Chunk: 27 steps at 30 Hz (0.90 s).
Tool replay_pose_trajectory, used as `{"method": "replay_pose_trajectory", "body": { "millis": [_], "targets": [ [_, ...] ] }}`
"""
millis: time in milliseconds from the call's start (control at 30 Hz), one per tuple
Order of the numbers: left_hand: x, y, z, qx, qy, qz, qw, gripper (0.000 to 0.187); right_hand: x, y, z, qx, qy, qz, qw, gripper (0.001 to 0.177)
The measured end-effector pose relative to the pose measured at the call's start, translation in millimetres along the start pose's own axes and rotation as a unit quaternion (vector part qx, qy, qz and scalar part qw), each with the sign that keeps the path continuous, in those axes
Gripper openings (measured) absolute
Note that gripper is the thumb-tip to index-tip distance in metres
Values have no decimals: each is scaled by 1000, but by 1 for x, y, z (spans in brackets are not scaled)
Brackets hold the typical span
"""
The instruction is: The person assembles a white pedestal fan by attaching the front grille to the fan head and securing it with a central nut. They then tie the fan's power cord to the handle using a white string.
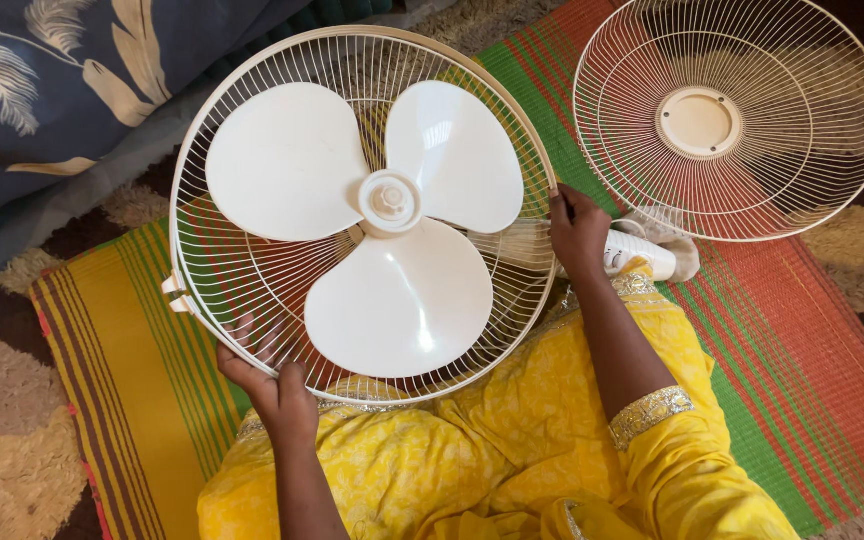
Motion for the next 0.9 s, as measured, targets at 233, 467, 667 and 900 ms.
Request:
{"method": "replay_pose_trajectory", "body": {
  "millis": [233,467,667,900],
  "targets": [
    [4,-5,11,-30,9,5,999,86,1,0,-2,52,-28,-7,998,24],
    [18,20,13,84,-35,-91,992,82,8,-4,12,141,-88,4,986,26],
    [41,63,30,-2,-51,-32,998,71,11,-13,17,171,-122,9,978,25],
    [43,76,45,-61,-25,-25,998,62,11,-20,26,145,-127,4,981,30]
  ]
}}
Point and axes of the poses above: each hand's wrist, its own y-axis towards the middle knuckle, its own x-axis out of the back of the hand, z = x × y, the point moved 2 cm from there along y, towards the middle knuckle, and after that the axes turned 11 degrees about -x, right-handed, at the moved point
